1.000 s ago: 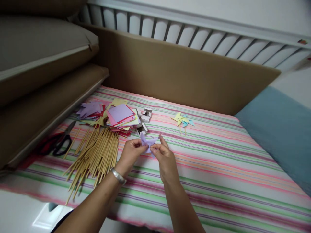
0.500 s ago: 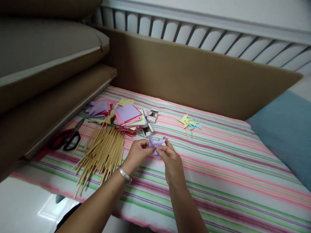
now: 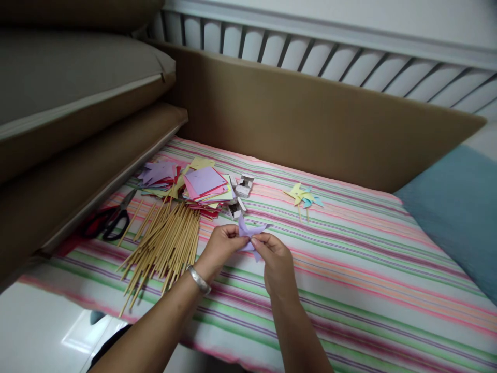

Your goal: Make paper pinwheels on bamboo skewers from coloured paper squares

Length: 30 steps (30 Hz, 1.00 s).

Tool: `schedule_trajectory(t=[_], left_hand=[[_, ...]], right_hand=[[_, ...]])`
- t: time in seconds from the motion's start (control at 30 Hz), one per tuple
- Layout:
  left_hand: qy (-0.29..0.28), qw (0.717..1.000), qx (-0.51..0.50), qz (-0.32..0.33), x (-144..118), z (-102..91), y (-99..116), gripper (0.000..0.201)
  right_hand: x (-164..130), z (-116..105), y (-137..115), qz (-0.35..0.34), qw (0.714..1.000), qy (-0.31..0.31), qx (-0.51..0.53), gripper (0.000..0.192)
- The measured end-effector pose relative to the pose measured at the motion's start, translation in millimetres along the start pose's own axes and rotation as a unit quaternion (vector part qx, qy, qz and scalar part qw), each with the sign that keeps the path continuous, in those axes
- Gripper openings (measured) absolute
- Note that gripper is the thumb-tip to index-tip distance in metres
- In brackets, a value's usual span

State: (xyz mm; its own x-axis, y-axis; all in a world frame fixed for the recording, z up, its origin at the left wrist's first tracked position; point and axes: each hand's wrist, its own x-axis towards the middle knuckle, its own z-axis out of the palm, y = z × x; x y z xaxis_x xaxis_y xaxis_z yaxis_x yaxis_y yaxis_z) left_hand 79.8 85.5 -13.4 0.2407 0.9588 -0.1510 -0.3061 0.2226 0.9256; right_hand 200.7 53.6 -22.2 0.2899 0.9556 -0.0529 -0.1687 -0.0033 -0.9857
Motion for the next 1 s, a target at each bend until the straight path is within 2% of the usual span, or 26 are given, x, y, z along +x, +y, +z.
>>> schedule_trajectory(t=[0.2,0.33,0.57,1.0], left_hand=[[0.003,1.000,-0.016,0.003,-0.6,2.9,-3.6,0.016],[0.009,0.999,-0.042,-0.007,-2.0,3.8,0.1,0.024],[-0.033,0.998,-0.049,-0.018,-4.3,-1.7,3.9,0.025],[-0.019,0.996,-0.076,-0.038,-4.2,1.9,3.6,0.029]], right_hand=[[1.5,-0.9,3.6,-0.018,1.000,0.008,0.004,0.012],[1.5,-1.2,3.9,0.005,1.000,0.028,0.005,0.016],[-0.4,0.4,-3.1,0.020,0.999,0.036,0.022,0.017],[-0.8,0.5,-6.0,0.020,0.998,0.036,0.039,0.018]])
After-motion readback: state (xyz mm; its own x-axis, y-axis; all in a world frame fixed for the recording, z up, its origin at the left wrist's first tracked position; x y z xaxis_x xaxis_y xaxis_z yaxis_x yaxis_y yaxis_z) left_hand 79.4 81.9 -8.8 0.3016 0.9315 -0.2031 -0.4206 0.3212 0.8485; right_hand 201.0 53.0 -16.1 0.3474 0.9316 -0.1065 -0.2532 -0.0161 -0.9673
